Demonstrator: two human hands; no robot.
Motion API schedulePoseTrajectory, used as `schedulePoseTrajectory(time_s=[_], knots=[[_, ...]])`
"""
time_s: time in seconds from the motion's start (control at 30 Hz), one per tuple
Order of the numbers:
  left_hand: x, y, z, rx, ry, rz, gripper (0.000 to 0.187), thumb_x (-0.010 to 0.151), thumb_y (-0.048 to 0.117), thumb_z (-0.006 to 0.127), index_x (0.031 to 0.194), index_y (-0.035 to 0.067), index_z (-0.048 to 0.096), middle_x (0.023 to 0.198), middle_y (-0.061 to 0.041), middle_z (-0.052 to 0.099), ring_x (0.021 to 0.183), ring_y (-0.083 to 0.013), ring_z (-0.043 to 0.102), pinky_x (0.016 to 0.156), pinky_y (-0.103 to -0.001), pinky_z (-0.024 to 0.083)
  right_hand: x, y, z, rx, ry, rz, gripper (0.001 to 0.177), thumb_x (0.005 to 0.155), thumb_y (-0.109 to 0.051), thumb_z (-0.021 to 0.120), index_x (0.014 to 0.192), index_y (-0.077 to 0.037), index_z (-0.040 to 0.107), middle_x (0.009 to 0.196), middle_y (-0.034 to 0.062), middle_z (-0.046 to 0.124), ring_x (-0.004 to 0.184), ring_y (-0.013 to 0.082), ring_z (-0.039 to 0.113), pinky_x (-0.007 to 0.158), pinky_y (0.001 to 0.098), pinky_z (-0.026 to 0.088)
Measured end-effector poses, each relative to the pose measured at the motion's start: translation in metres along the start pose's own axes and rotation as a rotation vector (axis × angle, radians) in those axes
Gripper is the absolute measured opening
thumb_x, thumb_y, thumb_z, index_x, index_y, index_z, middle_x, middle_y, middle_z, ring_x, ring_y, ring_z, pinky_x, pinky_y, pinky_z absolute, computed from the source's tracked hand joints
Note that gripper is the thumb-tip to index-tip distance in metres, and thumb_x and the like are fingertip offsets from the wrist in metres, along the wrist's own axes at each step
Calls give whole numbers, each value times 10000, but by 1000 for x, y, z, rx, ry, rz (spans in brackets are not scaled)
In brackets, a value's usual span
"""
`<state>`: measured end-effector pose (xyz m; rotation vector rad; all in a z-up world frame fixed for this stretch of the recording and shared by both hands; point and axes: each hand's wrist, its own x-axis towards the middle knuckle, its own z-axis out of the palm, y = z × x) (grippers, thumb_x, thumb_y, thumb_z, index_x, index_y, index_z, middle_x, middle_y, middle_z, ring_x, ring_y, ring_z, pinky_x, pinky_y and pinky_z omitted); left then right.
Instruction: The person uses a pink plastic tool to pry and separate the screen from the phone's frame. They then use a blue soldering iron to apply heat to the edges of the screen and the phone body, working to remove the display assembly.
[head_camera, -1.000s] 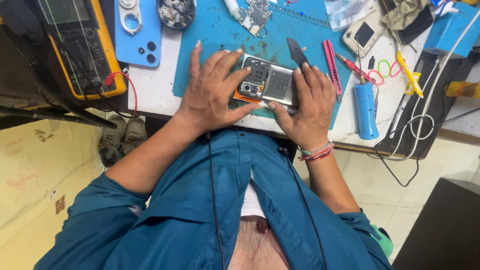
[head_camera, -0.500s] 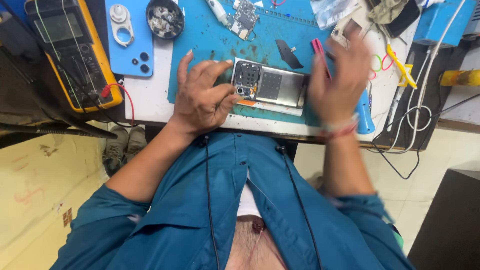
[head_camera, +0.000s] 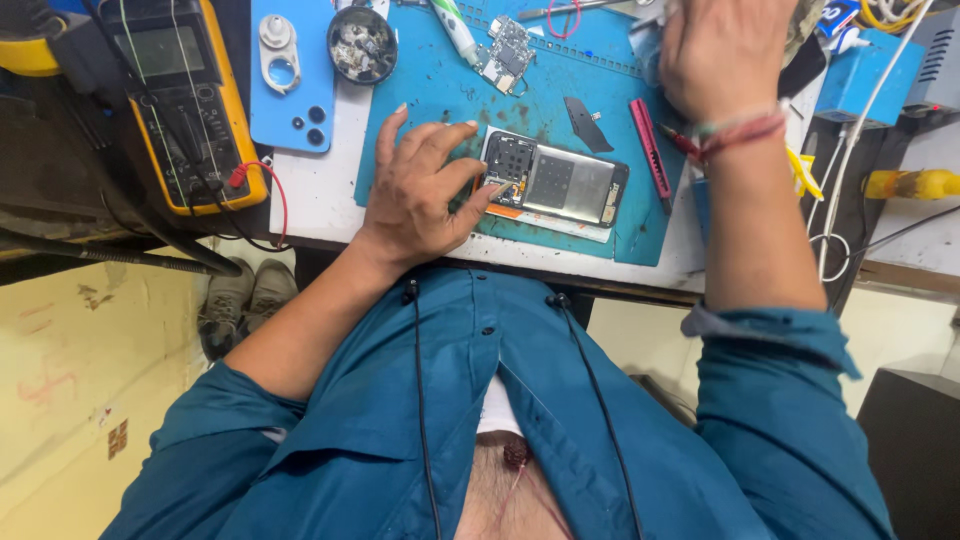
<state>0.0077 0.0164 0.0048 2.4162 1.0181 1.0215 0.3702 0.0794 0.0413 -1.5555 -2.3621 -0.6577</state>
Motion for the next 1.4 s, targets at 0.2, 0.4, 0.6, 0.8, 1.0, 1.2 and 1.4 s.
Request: schedulePoseTrajectory(time_s=[0.2, 0.4, 0.6, 0.8, 1.0, 1.2, 1.4], knots=[[-2, -1, 1, -21, -1, 8, 280, 985, 342, 781, 1087, 83, 751, 1348, -117, 652, 1269, -300, 580, 1254, -522, 189, -29, -74, -59, 88, 52, 200, 196, 953, -58, 652, 1125, 30, 681, 1286, 154, 654, 1256, 370, 578, 1156, 528, 328], [-1, 1, -5, -100, 12, -11, 314, 946, 267, 804, 1165, 57, 724, 1354, -131, 635, 1257, -310, 586, 1212, -501, 298, -69, -94, -64, 195, 278, 559, 231, 1069, 60, 691, 1288, -11, 710, 1307, 121, 701, 1219, 305, 702, 1084, 410, 560], [9, 16, -16, -289, 84, -71, 258, 986, 179, 781, 1189, 46, 695, 1293, -118, 677, 1185, -302, 656, 1059, -402, 505, -90, -92, -56, 1556, 597, 1031, 403, 1028, 28, 722, 1398, -16, 569, 1182, 105, 738, 981, 129, 712, 750, 260, 574], [41, 48, 1, -1030, -21, -350, 371, 1028, 223, 681, 1315, 7, 586, 1172, -56, 702, 1028, -89, 676, 875, -230, 569, -74, -142, -56, 1916, 426, 1079, 366, 1020, -3, 743, 1373, 23, 646, 989, 60, 702, 765, 135, 653, 697, 273, 554], [35, 43, 16, -1213, 24, -489, 203, 1099, 179, 622, 1149, -4, 694, 961, 33, 705, 860, -14, 600, 757, -201, 515, -68, -185, -70, 1725, 53, 984, 131, 1043, -129, 706, 1010, -4, 728, 883, 40, 740, 787, 91, 653, 736, 246, 517], [12, 33, 23, -1351, 2, -551, 264, 1170, 245, 555, 1063, 35, 674, 901, 80, 595, 835, 1, 480, 744, -184, 421, -58, -186, -87, 1238, 70, 507, 317, 989, -141, 744, 735, -16, 602, 707, 71, 610, 647, 174, 551, 621, 323, 392], [10, 35, 19, -1518, -125, -689, 324, 1129, 295, 470, 1089, 53, 681, 906, 51, 650, 797, -16, 544, 724, -198, 459, -54, -195, -96, 1443, 222, 357, 348, 1022, -129, 666, 706, -26, 560, 688, 72, 564, 646, 204, 549, 593, 312, 405]])
